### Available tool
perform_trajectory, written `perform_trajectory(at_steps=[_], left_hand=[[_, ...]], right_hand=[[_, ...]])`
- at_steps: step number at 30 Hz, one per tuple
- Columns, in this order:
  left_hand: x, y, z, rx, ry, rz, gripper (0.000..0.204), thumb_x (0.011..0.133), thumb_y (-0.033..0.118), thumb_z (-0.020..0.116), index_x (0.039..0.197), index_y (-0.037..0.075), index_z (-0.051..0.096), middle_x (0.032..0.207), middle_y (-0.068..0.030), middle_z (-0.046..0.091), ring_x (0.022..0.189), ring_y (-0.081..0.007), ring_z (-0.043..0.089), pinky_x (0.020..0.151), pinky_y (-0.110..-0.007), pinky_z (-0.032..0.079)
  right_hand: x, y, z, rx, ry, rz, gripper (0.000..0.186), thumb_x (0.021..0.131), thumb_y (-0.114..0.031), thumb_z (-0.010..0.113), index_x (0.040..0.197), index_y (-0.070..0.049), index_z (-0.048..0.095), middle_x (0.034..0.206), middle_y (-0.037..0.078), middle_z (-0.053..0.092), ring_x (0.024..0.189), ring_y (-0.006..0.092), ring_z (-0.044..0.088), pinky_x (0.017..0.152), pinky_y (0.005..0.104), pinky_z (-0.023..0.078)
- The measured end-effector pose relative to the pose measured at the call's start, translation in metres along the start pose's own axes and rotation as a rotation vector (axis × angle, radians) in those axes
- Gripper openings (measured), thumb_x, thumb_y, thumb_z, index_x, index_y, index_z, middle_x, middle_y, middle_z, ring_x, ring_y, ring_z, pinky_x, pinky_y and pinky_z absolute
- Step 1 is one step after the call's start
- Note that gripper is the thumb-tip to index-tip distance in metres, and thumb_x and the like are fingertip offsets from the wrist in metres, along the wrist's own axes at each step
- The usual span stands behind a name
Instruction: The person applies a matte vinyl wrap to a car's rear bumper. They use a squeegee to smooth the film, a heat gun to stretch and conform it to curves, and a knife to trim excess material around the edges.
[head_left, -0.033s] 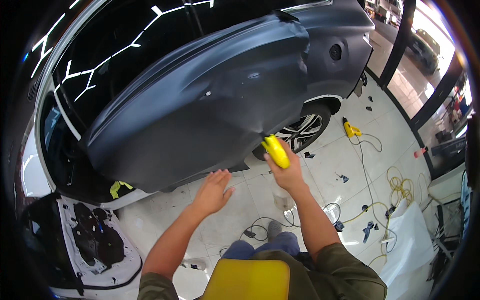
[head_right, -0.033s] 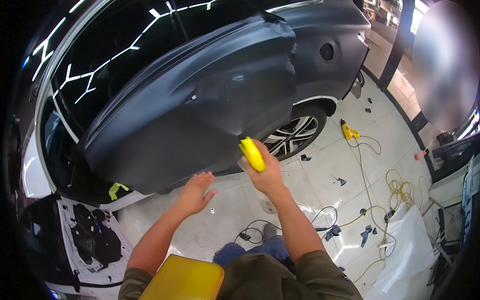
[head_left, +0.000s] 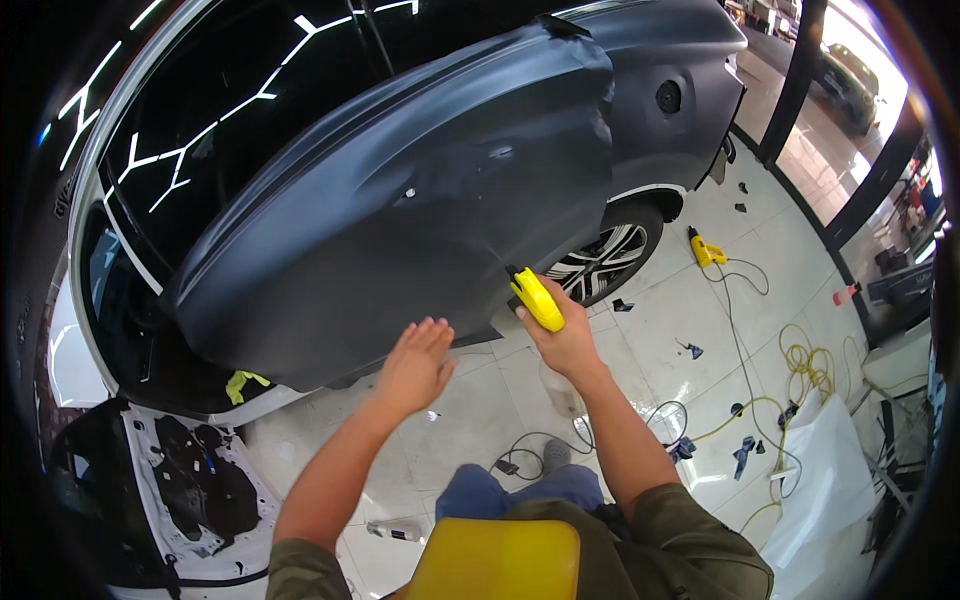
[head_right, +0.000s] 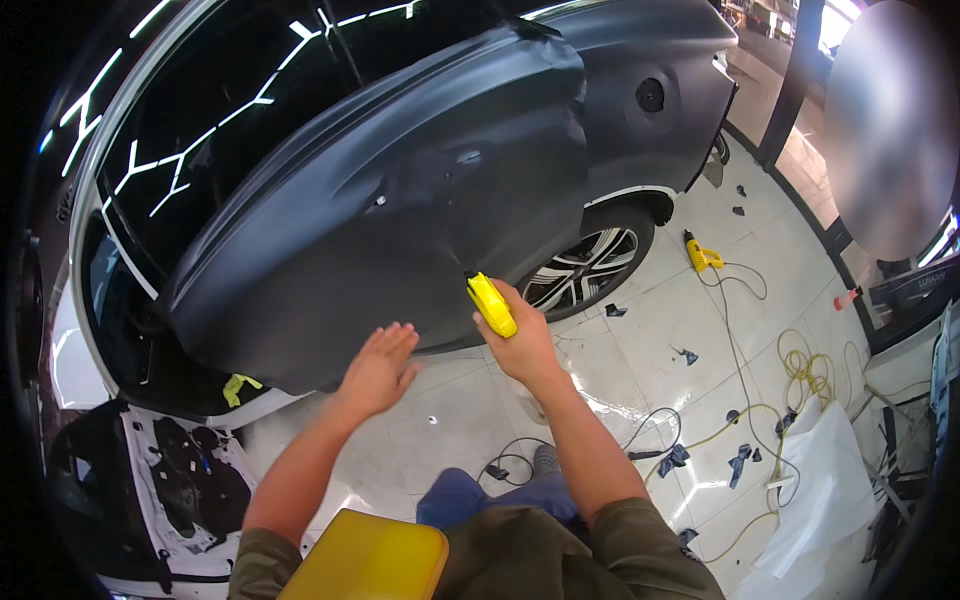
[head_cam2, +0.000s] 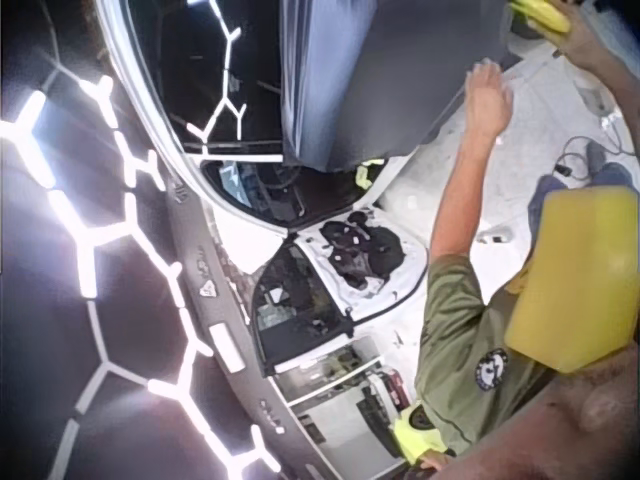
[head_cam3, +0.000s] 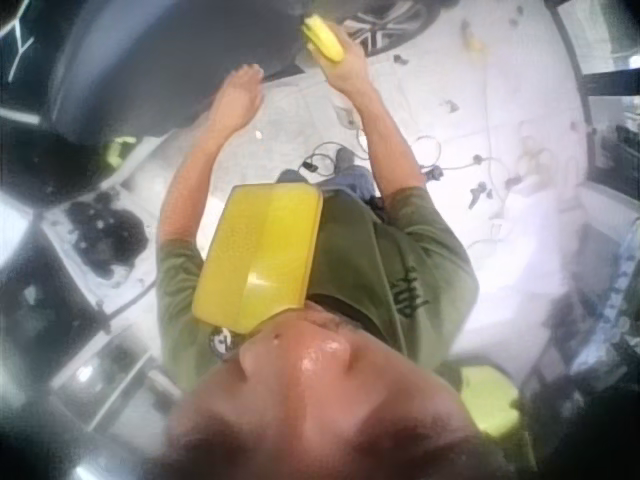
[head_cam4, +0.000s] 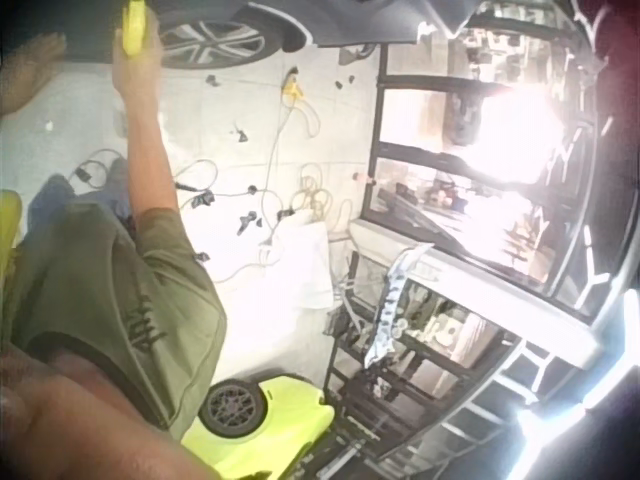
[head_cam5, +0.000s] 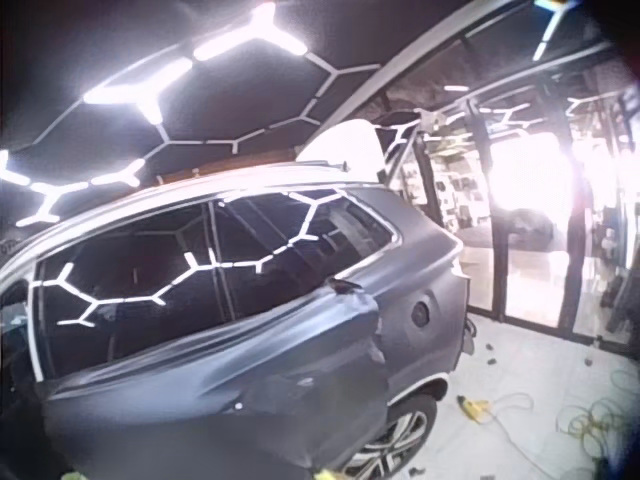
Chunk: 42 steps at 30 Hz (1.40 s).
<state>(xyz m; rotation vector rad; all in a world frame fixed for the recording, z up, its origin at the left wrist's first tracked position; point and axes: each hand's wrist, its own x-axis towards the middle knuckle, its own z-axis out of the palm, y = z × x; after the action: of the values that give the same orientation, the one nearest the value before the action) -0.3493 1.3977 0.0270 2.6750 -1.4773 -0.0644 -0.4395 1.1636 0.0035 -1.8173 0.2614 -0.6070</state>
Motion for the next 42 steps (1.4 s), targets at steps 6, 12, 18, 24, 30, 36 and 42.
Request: perform_trajectory(at_steps=[6, 12, 18, 24, 30, 36, 42], left_hand=[[0.092, -0.075, -0.067, 0.377, 0.038, 0.205, 0.043, 0.089, 0.014, 0.058, 0.129, -0.002, 0.055, 0.139, -0.0186, 0.05, 0.134, -0.0338, 0.043, 0.115, -0.045, 0.03], [0.196, -0.12, -0.101, 0.695, 0.064, 0.514, 0.056, 0.093, 0.032, 0.056, 0.138, -0.001, 0.047, 0.151, -0.0142, 0.039, 0.143, -0.0295, 0.03, 0.119, -0.044, 0.02], [0.267, -0.17, -0.096, 0.846, 0.065, 0.767, 0.072, 0.097, 0.052, 0.041, 0.147, 0.001, 0.036, 0.159, -0.0115, 0.025, 0.149, -0.0243, 0.013, 0.122, -0.042, 0.005], [0.262, -0.187, -0.078, 0.93, 0.066, 0.85, 0.073, 0.098, 0.052, 0.035, 0.147, -0.002, 0.034, 0.158, -0.015, 0.025, 0.149, -0.0258, 0.013, 0.122, -0.042, 0.004], [0.249, -0.201, -0.077, 1.116, 0.018, 0.861, 0.081, 0.096, 0.059, 0.031, 0.148, -0.003, 0.031, 0.158, -0.0168, 0.024, 0.149, -0.0273, 0.015, 0.122, -0.042, 0.005], [0.274, -0.117, -0.091, 1.015, 0.162, 1.034, 0.079, 0.096, 0.058, 0.035, 0.147, -0.002, 0.034, 0.157, -0.0168, 0.026, 0.149, -0.0277, 0.015, 0.122, -0.042, 0.006], [0.313, -0.16, -0.104, 0.92, 0.204, 0.984, 0.065, 0.097, 0.044, 0.041, 0.147, 0.002, 0.037, 0.158, -0.0091, 0.028, 0.149, -0.025, 0.016, 0.122, -0.042, 0.006]], right_hand=[[0.07, -0.004, 0.041, 0.174, 0.133, -0.067, 0.041, 0.085, -0.019, 0.072, 0.121, -0.004, 0.059, 0.096, 0.021, 0.068, 0.091, 0.0376, 0.065, 0.078, 0.04, 0.051], [0.065, 0.07, 0.061, 0.048, 0.093, 0.153, 0.046, 0.081, -0.029, 0.076, 0.116, -0.004, 0.061, 0.101, 0.018, 0.067, 0.094, 0.0388, 0.063, 0.082, 0.0424, 0.05], [-0.1, 0.306, 0.105, -0.045, 0.472, 0.628, 0.045, 0.075, -0.03, 0.082, 0.105, -0.001, 0.064, 0.081, 0.011, 0.066, 0.073, 0.0227, 0.061, 0.071, 0.0351, 0.05], [-0.173, 0.407, 0.205, -0.099, 0.689, 1.007, 0.036, 0.071, -0.016, 0.079, 0.098, 0.002, 0.063, 0.084, 0.011, 0.064, 0.077, 0.0234, 0.059, 0.073, 0.0365, 0.048], [-0.222, 0.53, 0.28, -0.073, 0.975, 1.256, 0.042, 0.072, -0.02, 0.076, 0.106, 0.002, 0.064, 0.099, 0.023, 0.069, 0.093, 0.0393, 0.066, 0.081, 0.0446, 0.05], [-0.205, 0.552, 0.189, -0.254, 1.342, 0.926, 0.05, 0.091, -0.035, 0.062, 0.124, 0.002, 0.059, 0.103, 0.024, 0.069, 0.093, 0.0377, 0.067, 0.085, 0.0425, 0.051], [0.131, 0.169, 0.186, -0.307, 0.805, -0.059, 0.052, 0.091, -0.019, 0.059, 0.137, 0.003, 0.047, 0.146, 0.021, 0.042, 0.139, 0.0368, 0.036, 0.115, 0.0438, 0.029]])
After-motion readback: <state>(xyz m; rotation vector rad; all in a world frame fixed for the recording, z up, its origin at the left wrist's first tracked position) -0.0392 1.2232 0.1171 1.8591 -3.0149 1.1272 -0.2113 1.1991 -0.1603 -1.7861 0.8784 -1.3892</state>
